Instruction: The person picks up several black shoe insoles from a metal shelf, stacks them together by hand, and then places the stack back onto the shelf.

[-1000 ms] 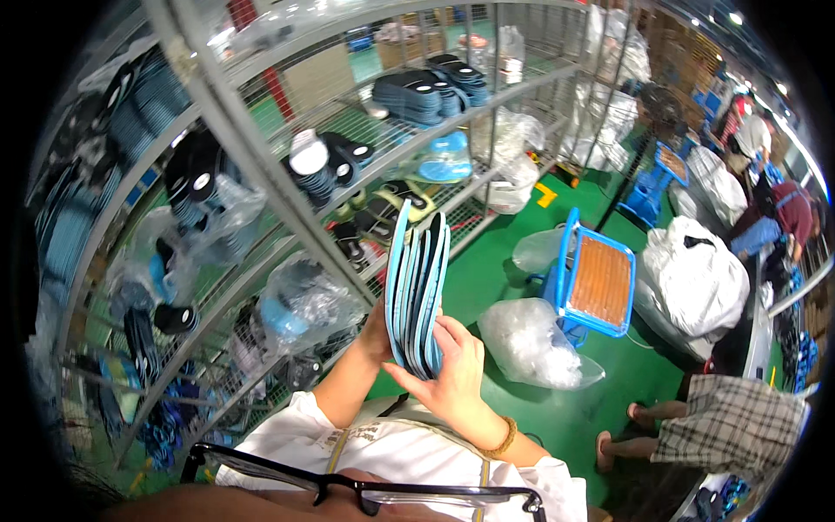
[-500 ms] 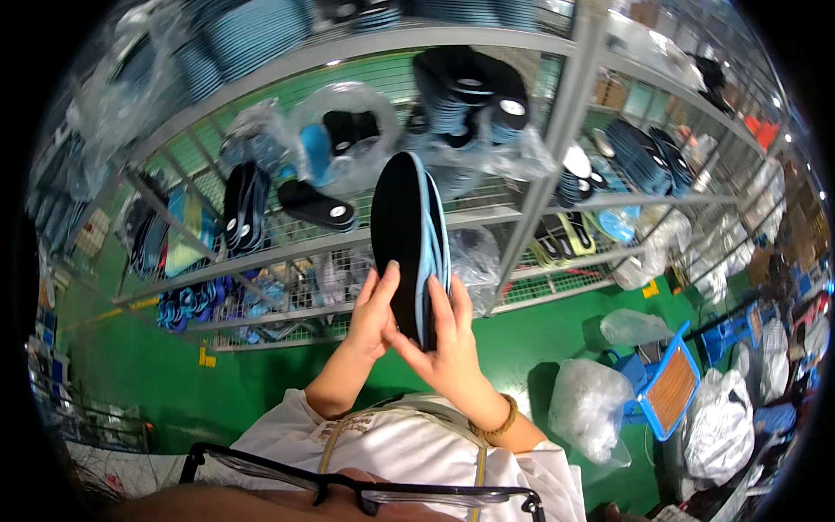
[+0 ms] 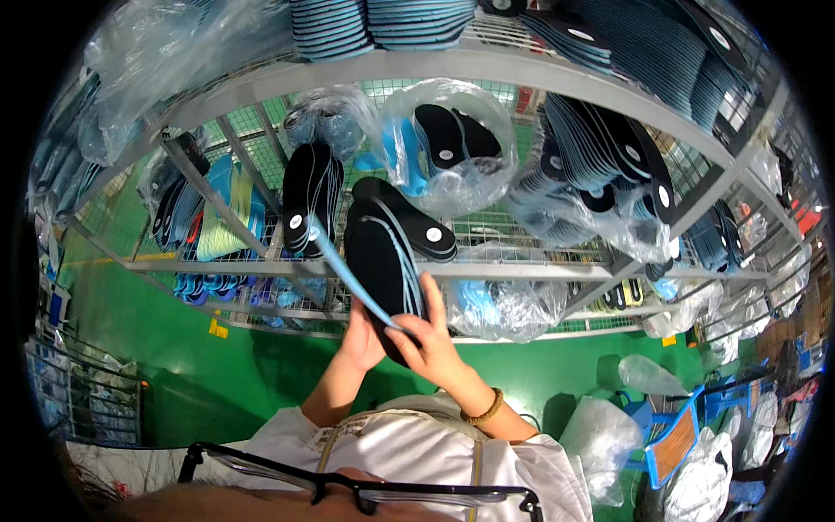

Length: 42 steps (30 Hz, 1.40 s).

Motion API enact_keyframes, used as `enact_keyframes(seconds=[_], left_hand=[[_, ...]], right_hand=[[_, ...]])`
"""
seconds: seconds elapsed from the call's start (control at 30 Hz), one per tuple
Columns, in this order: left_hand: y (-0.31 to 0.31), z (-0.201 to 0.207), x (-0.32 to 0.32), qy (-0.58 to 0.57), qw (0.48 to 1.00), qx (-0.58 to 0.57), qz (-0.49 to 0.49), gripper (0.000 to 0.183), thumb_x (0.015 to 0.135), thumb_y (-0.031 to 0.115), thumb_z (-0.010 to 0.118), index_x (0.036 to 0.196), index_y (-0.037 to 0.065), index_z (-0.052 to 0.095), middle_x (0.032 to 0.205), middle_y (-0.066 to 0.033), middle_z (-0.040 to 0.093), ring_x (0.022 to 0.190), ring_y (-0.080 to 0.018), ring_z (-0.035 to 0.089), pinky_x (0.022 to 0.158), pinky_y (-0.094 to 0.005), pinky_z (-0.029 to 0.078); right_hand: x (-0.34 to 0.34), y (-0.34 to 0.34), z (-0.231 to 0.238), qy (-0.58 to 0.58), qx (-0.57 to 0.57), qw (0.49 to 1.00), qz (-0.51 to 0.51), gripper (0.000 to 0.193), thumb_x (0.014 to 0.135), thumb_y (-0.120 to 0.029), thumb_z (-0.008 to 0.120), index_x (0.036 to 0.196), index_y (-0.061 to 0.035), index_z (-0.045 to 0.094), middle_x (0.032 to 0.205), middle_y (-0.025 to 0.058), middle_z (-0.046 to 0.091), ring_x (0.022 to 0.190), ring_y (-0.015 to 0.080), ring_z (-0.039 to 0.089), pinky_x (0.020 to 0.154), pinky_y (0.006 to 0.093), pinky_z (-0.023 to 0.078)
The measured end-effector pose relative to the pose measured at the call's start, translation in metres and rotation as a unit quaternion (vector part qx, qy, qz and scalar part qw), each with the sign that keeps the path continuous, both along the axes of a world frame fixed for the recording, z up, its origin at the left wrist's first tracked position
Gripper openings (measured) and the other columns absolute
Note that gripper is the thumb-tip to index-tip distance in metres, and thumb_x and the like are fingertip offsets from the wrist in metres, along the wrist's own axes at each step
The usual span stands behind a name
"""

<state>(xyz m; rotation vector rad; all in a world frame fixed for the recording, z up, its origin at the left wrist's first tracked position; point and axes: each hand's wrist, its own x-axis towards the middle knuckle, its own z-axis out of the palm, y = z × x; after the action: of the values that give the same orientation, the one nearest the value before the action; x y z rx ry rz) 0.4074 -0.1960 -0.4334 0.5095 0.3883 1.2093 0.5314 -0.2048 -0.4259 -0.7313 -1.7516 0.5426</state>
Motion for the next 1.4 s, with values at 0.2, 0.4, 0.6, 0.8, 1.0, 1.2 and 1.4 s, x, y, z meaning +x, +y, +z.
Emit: enact_keyframes(seconds=[0.2, 0.4, 0.6, 0.8, 1.0, 1.2, 1.4], left_hand=[[0.018, -0.035, -0.025, -0.053, 0.980, -0.093, 0.166, 0.073, 0.077, 0.060, 0.025, 0.120, 0.002, 0.032, 0.121, -0.0149, 0.037, 0.105, -0.0242, 0.042, 0.090, -0.0368, 0.033], [0.038, 0.019, -0.037, 0.006, 0.937, -0.048, 0.347, 0.055, 0.082, 0.049, 0.030, 0.122, 0.011, 0.031, 0.116, -0.0063, 0.044, 0.104, -0.0227, 0.043, 0.089, -0.0363, 0.034], [0.047, 0.044, -0.028, -0.046, 0.964, -0.046, 0.256, 0.053, 0.082, 0.048, 0.031, 0.120, 0.011, 0.035, 0.111, -0.0066, 0.048, 0.096, -0.0215, 0.050, 0.083, -0.0358, 0.040], [0.051, 0.051, -0.032, -0.074, 0.984, 0.039, 0.157, 0.054, 0.084, 0.047, 0.025, 0.121, 0.009, 0.034, 0.114, -0.0066, 0.046, 0.099, -0.0203, 0.047, 0.084, -0.0342, 0.039], [0.050, 0.046, -0.082, -0.122, 0.984, 0.029, 0.126, 0.055, 0.081, 0.049, 0.031, 0.116, 0.008, 0.040, 0.109, -0.0070, 0.049, 0.097, -0.0225, 0.049, 0.083, -0.0373, 0.039], [0.019, 0.015, -0.186, -0.033, 0.960, -0.073, 0.267, 0.050, 0.079, 0.049, 0.036, 0.111, 0.010, 0.044, 0.096, -0.0053, 0.054, 0.081, -0.0203, 0.056, 0.069, -0.0366, 0.048], [-0.010, -0.018, -0.237, -0.013, 0.912, -0.225, 0.343, 0.046, 0.078, 0.051, 0.034, 0.111, 0.020, 0.044, 0.096, -0.0036, 0.055, 0.075, -0.0217, 0.057, 0.060, -0.0398, 0.048]], right_hand=[[0.002, 0.040, 0.031, -0.014, -0.085, 0.975, 0.204, 0.014, 0.070, -0.010, 0.060, 0.082, -0.0059, 0.054, 0.100, 0.0160, 0.052, 0.103, 0.0301, 0.045, 0.095, 0.0458, 0.017], [0.042, 0.143, 0.040, 0.184, -0.315, 0.927, 0.086, 0.027, 0.077, -0.010, 0.056, 0.100, 0.0025, 0.049, 0.083, 0.0023, 0.055, 0.074, 0.0064, 0.049, 0.067, 0.0212, 0.041], [0.045, 0.214, -0.031, -0.154, -0.257, 0.953, -0.037, 0.026, 0.069, -0.019, 0.060, 0.083, 0.0030, 0.056, 0.071, 0.0152, 0.056, 0.064, 0.0247, 0.055, 0.060, 0.0319, 0.043], [0.034, 0.188, -0.016, -0.223, 0.067, 0.958, -0.169, 0.032, 0.068, -0.024, 0.061, 0.089, -0.0003, 0.056, 0.088, 0.0161, 0.055, 0.078, 0.0316, 0.052, 0.069, 0.0369, 0.042], [0.019, 0.168, -0.018, -0.401, -0.094, 0.881, -0.234, 0.066, 0.061, -0.045, 0.062, 0.111, -0.0063, 0.045, 0.103, 0.0134, 0.051, 0.094, 0.0289, 0.048, 0.078, 0.0373, 0.038], [0.009, 0.158, -0.001, -0.407, -0.118, 0.878, -0.225, 0.065, 0.057, -0.035, 0.069, 0.109, -0.0040, 0.045, 0.100, 0.0156, 0.051, 0.090, 0.0312, 0.050, 0.077, 0.0369, 0.040], [0.030, 0.146, 0.019, -0.134, -0.209, 0.942, -0.225, 0.055, 0.067, -0.021, 0.065, 0.112, 0.0012, 0.042, 0.095, 0.0155, 0.055, 0.087, 0.0170, 0.053, 0.073, 0.0272, 0.042]])
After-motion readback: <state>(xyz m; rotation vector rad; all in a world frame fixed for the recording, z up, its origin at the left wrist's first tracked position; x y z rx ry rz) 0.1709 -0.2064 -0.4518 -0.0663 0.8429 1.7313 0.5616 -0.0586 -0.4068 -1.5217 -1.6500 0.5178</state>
